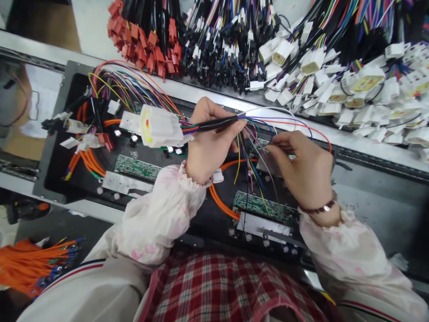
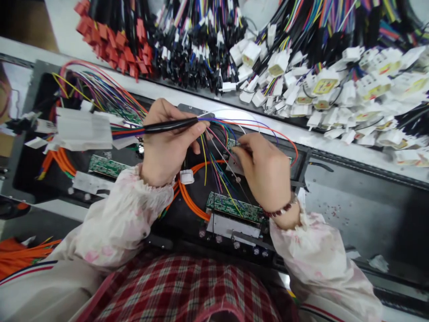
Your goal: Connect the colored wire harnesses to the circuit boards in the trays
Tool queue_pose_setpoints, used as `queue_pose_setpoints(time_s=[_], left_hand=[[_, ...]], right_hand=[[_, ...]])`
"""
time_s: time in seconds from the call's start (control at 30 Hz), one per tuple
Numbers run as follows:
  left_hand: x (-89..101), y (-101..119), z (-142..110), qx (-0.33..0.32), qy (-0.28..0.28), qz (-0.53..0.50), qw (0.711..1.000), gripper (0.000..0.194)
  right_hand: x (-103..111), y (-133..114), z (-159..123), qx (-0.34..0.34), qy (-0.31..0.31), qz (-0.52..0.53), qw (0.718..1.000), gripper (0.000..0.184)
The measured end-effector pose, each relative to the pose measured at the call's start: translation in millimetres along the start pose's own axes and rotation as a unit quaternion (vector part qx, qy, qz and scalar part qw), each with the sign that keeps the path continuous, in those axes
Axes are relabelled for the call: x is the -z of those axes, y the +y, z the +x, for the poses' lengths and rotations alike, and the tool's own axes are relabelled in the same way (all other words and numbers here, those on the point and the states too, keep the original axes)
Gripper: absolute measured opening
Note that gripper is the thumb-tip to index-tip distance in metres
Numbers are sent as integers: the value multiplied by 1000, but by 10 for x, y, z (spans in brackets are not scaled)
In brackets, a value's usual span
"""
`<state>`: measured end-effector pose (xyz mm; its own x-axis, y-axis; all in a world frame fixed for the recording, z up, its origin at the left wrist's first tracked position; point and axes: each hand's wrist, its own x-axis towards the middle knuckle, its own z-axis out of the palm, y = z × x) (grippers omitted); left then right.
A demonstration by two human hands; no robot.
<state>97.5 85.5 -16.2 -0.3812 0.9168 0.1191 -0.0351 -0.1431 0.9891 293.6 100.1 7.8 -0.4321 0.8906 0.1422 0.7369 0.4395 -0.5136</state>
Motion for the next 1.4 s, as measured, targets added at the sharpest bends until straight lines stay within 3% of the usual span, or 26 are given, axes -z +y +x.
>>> queue_pose_setpoints(time_s=[0.17, 0.27, 0.33, 0.57, 0.8, 1.03, 1.27, 1.4], left_hand=[[3, -15, -2, 13, -12, -2, 1000, 38], [-1, -28, -1, 6, -15, -3, 1000, 37], [-7, -20, -1, 13, -16, -2, 1000, 37], [-18, 60, -16, 20, 26, 52, 998, 37], [-28, -5, -23, 53, 1, 18, 998, 38], [-58, 21, -17, 74, 22, -12, 997, 36], [-73, 68, 0, 75, 35, -9, 997, 36], [-77, 19, -1, 62, 30, -9, 998, 36]], right_hand=[[175, -33, -168, 52, -42, -56, 996, 14], [193, -73, -114, 27, 54, -29, 998, 10], [147, -72, -21, 9, 85, -14, 996, 8], [-87, 76, 118, -19, 35, -6, 999, 4], [-109, 84, 106, -29, 29, 4, 999, 4], [-120, 118, 115, -33, 21, 23, 999, 3], [21, -13, 59, -28, 12, -23, 999, 8], [196, -36, -125, 11, -47, -41, 998, 16]])
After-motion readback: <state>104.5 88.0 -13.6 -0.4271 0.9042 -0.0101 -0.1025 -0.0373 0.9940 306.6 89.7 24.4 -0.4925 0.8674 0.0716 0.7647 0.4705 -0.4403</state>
